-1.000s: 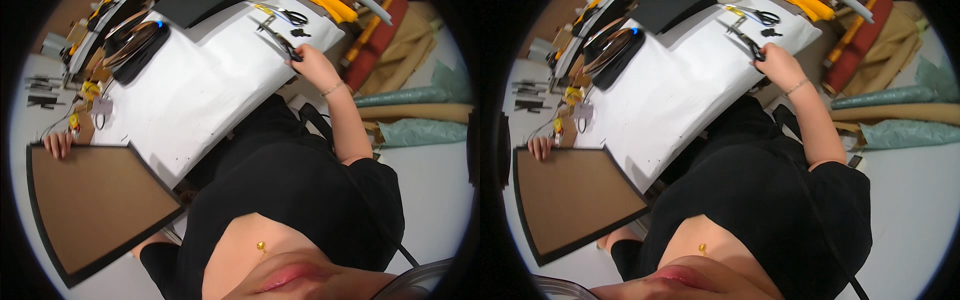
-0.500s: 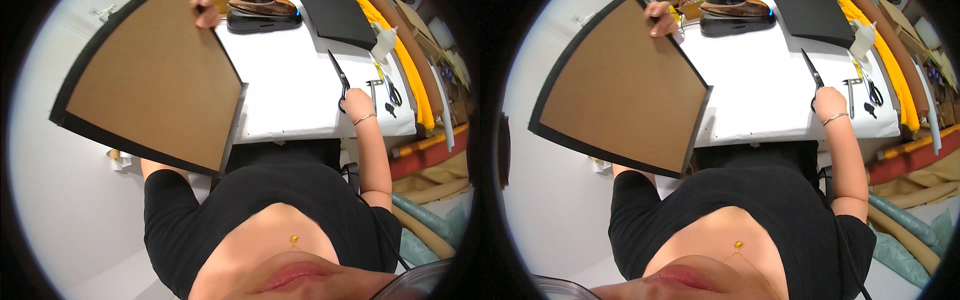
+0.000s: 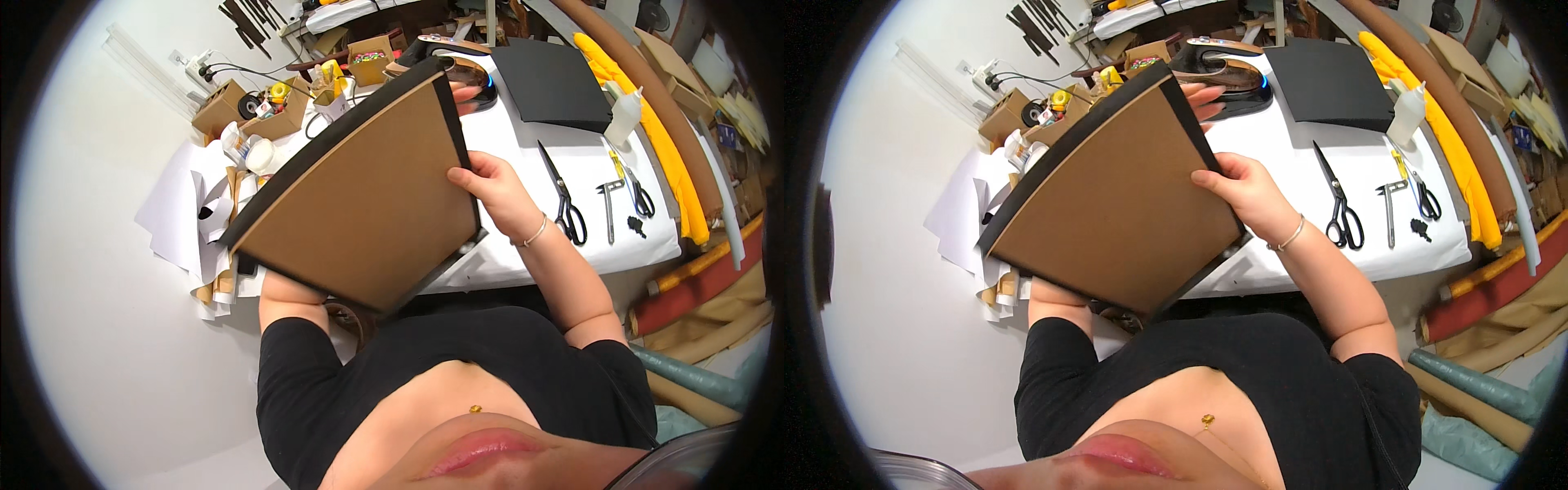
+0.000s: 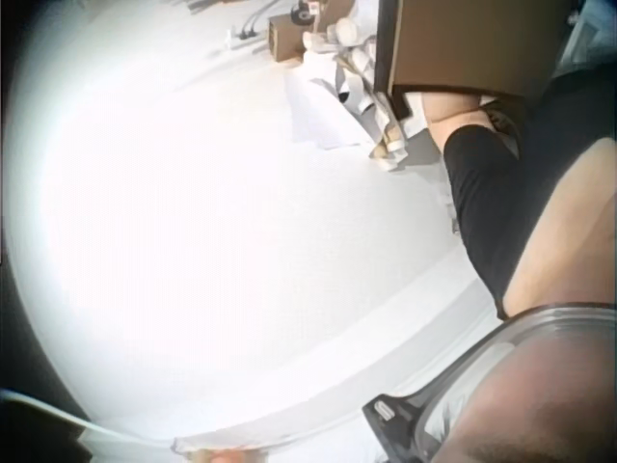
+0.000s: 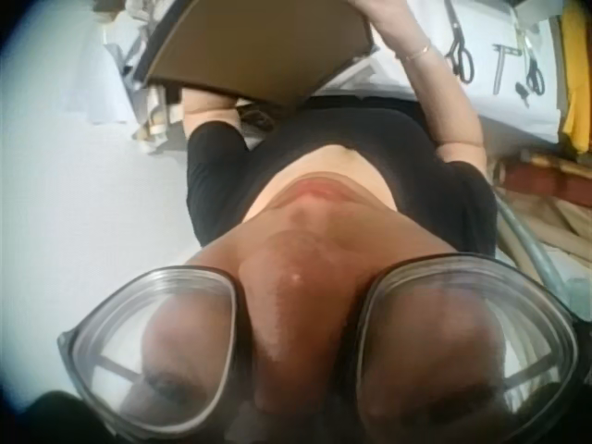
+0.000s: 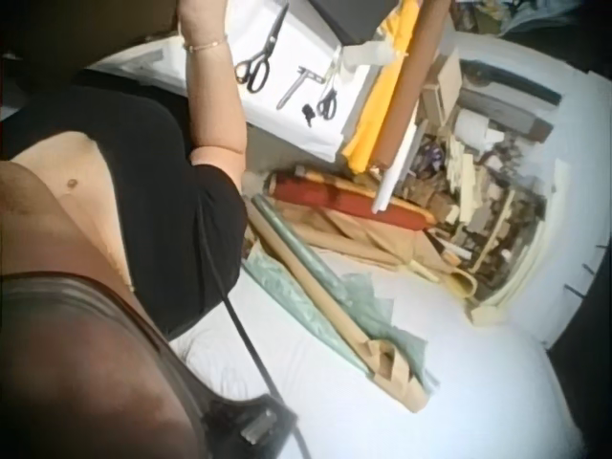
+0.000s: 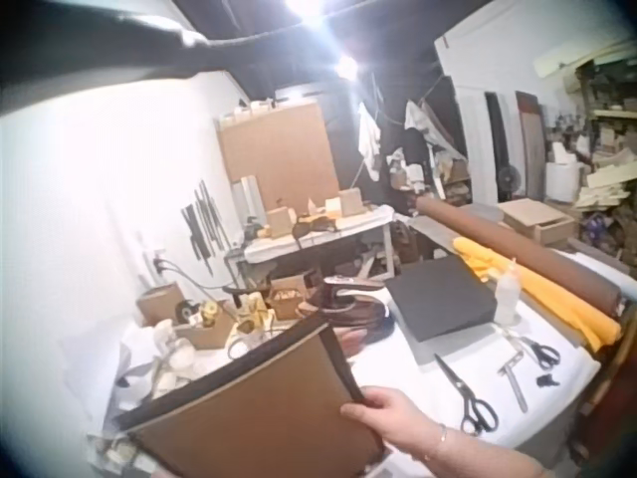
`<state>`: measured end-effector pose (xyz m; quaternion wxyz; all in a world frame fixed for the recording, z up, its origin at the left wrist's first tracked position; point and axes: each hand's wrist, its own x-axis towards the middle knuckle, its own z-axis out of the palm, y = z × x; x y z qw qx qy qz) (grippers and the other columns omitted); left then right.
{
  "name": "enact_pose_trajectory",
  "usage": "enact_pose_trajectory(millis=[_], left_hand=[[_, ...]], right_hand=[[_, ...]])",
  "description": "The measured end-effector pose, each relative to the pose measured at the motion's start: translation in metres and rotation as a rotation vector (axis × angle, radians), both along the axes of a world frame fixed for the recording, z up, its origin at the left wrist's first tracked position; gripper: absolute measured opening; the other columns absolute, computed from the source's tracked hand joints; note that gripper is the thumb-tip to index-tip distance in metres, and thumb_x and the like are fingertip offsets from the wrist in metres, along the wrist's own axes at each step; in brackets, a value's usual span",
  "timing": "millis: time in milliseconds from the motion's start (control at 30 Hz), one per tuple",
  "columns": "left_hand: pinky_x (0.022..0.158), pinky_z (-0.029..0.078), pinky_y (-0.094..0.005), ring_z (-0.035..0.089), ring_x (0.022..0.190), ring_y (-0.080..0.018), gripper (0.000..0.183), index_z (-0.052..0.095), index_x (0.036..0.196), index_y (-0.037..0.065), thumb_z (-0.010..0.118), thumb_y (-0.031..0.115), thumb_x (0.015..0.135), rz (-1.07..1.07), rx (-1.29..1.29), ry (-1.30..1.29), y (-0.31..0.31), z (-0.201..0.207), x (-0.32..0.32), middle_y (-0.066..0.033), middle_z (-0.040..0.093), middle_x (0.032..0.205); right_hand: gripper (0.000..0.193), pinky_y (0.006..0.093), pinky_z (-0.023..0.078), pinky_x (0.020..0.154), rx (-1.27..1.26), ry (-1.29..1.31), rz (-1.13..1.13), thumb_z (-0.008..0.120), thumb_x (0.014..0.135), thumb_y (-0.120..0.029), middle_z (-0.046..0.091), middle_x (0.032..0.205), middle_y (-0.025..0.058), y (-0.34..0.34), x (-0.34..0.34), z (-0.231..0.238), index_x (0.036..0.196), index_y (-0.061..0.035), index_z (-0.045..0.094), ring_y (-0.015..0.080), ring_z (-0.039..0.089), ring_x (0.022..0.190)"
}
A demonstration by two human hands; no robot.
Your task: The person uses large scissors to trim the edges of a black material attached to a cardboard backing. They repeatedly cut, rotate, and inspect the edges, then use a small tool to refine corners and remove small pieces of excess material.
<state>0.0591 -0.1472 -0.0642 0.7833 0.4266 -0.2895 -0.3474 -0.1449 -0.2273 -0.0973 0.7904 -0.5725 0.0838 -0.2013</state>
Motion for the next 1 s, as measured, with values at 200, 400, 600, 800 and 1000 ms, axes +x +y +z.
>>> enact_pose_trajectory(millis=[200,400,600,800,1000], left_hand=[[0.099,0.046,-0.0394,0.060,0.118,-0.0218,0.057,0.049,0.138,0.001,0.039,0.048,0.107,0.008,-0.034,0.146,0.113,-0.023,0.023,-0.0114,0.058,0.134],[0.106,0.045,-0.0353,0.058,0.121,-0.0192,0.036,0.049,0.137,0.000,0.056,0.011,0.104,0.451,-0.154,-0.388,0.120,-0.049,-0.045,-0.0102,0.060,0.133],[0.100,0.047,-0.0318,0.060,0.114,-0.0180,0.038,0.045,0.136,-0.002,0.057,0.002,0.101,0.585,-0.117,-0.381,0.116,-0.078,-0.043,-0.0119,0.064,0.122],[0.087,0.056,-0.0278,0.064,0.108,-0.0205,0.087,0.018,0.154,0.008,0.068,-0.014,0.086,0.810,-0.198,-0.698,0.119,-0.038,-0.042,-0.0208,0.045,0.145],[0.068,0.062,-0.0258,0.065,0.112,-0.0297,0.082,0.029,0.149,0.010,0.073,-0.012,0.083,0.850,-0.060,-1.256,0.131,-0.002,-0.028,-0.0246,0.043,0.146]], right_hand=[[0.024,0.0251,0.050,0.087,0.150,-0.126,-0.354,0.066,0.099,-0.017,0.071,0.108,0.0039,-0.018,-0.025,-0.019,0.117,-0.0005,0.065,0.0092,0.063,0.096],[0.019,0.0241,0.048,0.091,0.027,-0.228,-0.447,0.063,0.100,-0.010,0.069,0.111,0.0033,-0.009,-0.027,-0.049,0.117,-0.0007,0.063,0.0083,0.061,0.100],[0.033,0.0275,0.050,0.089,-0.094,-0.251,-0.444,0.068,0.095,-0.003,0.065,0.114,0.0047,-0.013,-0.029,-0.067,0.126,-0.0030,0.055,0.0109,0.062,0.098],[0.072,0.0404,0.051,0.100,-0.998,-0.650,-0.693,0.074,0.082,0.009,0.044,0.148,0.0208,-0.062,-0.035,0.010,0.143,-0.0059,0.038,0.0294,0.057,0.126],[0.067,0.0500,0.027,0.119,-1.596,-0.520,-0.632,0.084,0.079,-0.007,0.074,0.107,0.0116,-0.065,-0.043,0.071,0.134,-0.0073,0.046,0.0259,0.065,0.119]])
